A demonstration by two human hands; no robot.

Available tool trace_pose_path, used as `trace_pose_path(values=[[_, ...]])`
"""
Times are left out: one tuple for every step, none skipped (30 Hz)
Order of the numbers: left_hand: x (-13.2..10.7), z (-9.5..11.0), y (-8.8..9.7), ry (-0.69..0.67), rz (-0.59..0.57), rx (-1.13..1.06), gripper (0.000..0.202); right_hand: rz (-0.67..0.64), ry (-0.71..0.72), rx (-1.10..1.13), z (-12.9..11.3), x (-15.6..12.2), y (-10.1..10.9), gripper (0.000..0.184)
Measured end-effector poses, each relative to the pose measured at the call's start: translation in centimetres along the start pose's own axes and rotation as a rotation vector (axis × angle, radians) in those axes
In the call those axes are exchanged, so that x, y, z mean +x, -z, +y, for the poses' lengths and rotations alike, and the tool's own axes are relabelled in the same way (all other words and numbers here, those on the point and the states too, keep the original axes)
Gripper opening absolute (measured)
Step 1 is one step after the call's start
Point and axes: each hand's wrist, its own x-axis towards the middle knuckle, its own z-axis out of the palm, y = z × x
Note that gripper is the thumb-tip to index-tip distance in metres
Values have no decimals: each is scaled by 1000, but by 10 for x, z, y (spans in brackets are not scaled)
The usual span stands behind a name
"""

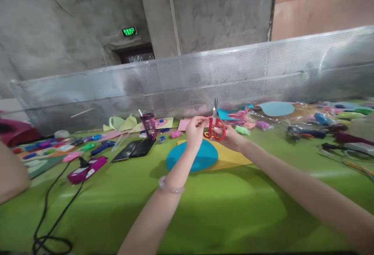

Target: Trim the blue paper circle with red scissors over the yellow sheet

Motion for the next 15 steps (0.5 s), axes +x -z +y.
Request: trace_pose_path(values=[[0,0,0,-2,-17,3,11,-17,2,-6,0,0,0,27],[0,0,0,-1,-34,0,12,-35,6,-11,-1,0,0,26],[0,0,-1,1,-50,-9,12,-53,13,-13,-2,0,0,27],[0,1,-1,4,-66,-25,12,-72,22,-13,-2,-1,0,27],[0,1,-2,8,-83,-48,12,-94,29,-12,-4,-1,-1,27],[-1,0,-3,15,-98,-76,12,-119,33,-11,-5,-2,-1,25],[-1,0,-3,30,-117,-105,12,-144,33,-9,-6,-2,-1,23],[0,-1,-2,55,-146,-130,12,-167,31,-7,-7,-2,-1,21],[1,-2,-1,89,-178,-149,14,-183,23,-7,-8,-3,-1,20],[3,-3,2,123,-208,-162,15,-189,13,-7,-8,-3,-1,19],[6,-4,5,154,-225,-167,17,-187,4,-8,-9,-3,0,20],[9,-3,10,176,-223,-168,18,-178,-2,-7,-9,-4,0,22],[12,-1,15,179,-197,-167,19,-164,-8,-5,-9,-4,1,24],[15,3,20,176,-147,-166,20,-145,-14,-2,-9,-4,1,26],[16,11,26,163,-107,-161,20,-123,-22,0,-9,-4,2,27]])
